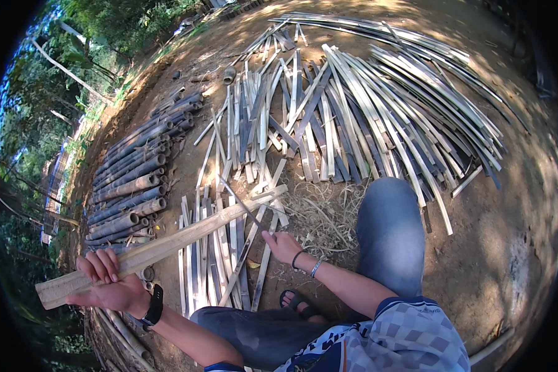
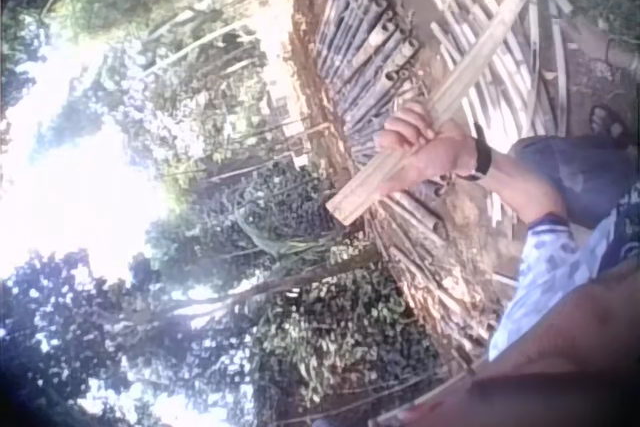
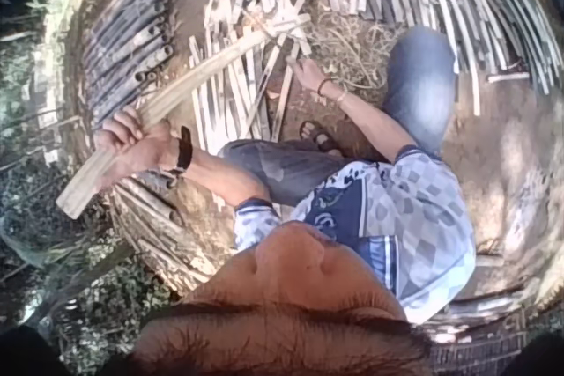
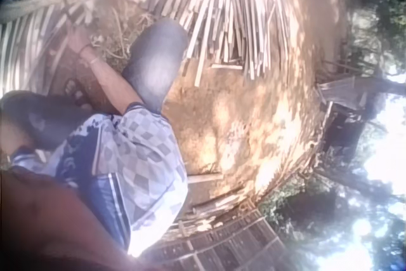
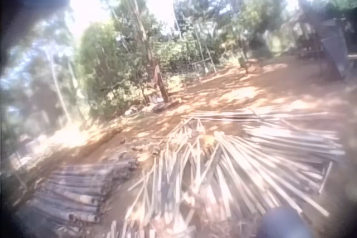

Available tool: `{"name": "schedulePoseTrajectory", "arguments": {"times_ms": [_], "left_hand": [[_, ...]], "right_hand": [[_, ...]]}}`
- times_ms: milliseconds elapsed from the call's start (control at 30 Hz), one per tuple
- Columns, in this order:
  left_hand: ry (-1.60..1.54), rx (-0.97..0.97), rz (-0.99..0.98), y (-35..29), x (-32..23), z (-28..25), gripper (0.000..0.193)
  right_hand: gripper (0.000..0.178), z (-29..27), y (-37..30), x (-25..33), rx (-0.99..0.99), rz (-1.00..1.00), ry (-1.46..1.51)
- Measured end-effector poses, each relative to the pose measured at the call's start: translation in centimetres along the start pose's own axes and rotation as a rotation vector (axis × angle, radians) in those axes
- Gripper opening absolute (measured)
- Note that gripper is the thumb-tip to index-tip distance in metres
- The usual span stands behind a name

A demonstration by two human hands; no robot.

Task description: The person shaves a long strip of bamboo using a large knife, holding the strip against their leg and pulling the blade toward them to smooth the surface.

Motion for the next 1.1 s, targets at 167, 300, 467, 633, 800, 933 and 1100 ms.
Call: {"name": "schedulePoseTrajectory", "arguments": {"times_ms": [167, 300, 467, 633, 800, 933, 1100], "left_hand": [[0.012, 0.006, 0.014, 0.3, -0.3, -0.8, 0.067], [0.039, -0.010, 0.014, 0.2, -0.4, -0.6, 0.067], [0.036, 0.037, 0.007, 0.2, -0.6, -0.1, 0.067], [-0.002, 0.032, 0.012, 1.1, -0.3, -0.3, 0.066], [0.008, 0.058, -0.040, 0.5, -0.9, -1.9, 0.066], [0.017, 0.048, -0.017, 0.3, -0.8, -1.0, 0.066], [-0.010, 0.027, -0.037, 0.3, 0.3, 0.0, 0.065]], "right_hand": [[0.063, -0.2, -0.5, 1.1, 0.035, 0.037, -0.002], [0.058, -2.3, -4.3, 9.0, 0.106, -0.306, 0.068], [0.058, -0.7, -2.1, 4.5, 0.062, -0.222, -0.058], [0.068, 0.3, 1.9, -2.8, -0.090, 0.212, -0.021], [0.061, -0.7, -2.5, 6.3, 0.114, -0.134, 0.058], [0.057, -0.9, -3.4, 8.4, 0.154, -0.284, 0.093], [0.061, 1.8, 3.6, -7.1, -0.032, 0.307, 0.062]]}}
Point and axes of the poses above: each hand's wrist, its own y-axis towards the middle knuckle, its own z-axis out of the palm, x = y × z, the point moved 2 cm from there along y, towards the middle knuckle, and after that the axes turned 8 degrees about -y, right-handed, at the moved point
